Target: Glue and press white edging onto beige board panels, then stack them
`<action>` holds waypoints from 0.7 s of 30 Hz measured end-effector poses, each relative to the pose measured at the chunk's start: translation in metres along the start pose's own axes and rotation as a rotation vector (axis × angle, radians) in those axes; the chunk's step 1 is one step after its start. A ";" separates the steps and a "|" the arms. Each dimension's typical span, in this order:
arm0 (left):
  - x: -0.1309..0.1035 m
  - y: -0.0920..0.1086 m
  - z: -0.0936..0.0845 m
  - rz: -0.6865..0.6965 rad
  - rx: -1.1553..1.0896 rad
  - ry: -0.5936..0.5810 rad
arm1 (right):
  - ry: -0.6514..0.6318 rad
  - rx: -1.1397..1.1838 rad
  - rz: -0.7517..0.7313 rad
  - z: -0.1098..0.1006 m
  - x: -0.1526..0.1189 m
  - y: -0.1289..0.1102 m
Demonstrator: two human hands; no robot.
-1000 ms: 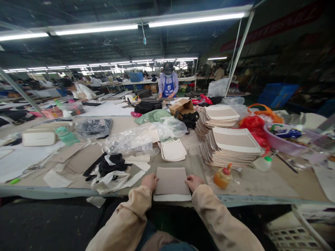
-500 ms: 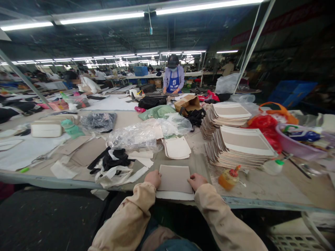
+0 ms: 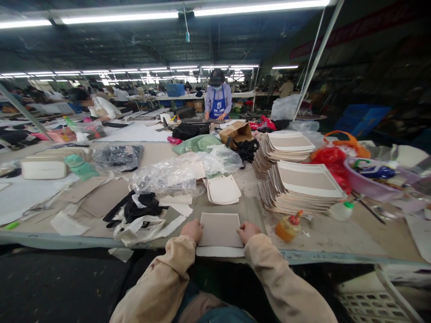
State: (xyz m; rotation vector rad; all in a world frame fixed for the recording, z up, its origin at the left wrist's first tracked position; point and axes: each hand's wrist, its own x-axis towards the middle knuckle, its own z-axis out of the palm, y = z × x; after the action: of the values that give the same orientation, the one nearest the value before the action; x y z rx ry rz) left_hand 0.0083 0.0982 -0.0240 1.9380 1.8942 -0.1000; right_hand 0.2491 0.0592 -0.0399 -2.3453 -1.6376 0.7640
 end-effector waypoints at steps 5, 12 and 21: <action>0.001 0.001 0.000 -0.010 0.004 -0.010 | 0.011 0.002 0.009 0.002 0.001 0.001; 0.002 0.001 0.001 -0.010 -0.020 -0.017 | 0.019 0.005 0.017 0.000 0.000 -0.003; 0.003 0.000 0.003 -0.023 -0.096 0.018 | -0.005 -0.037 0.017 -0.004 -0.002 -0.007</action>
State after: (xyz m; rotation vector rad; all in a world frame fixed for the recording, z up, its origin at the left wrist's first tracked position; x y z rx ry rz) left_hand 0.0094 0.1001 -0.0281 1.8599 1.8975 0.0022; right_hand 0.2454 0.0610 -0.0329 -2.3870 -1.6500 0.7503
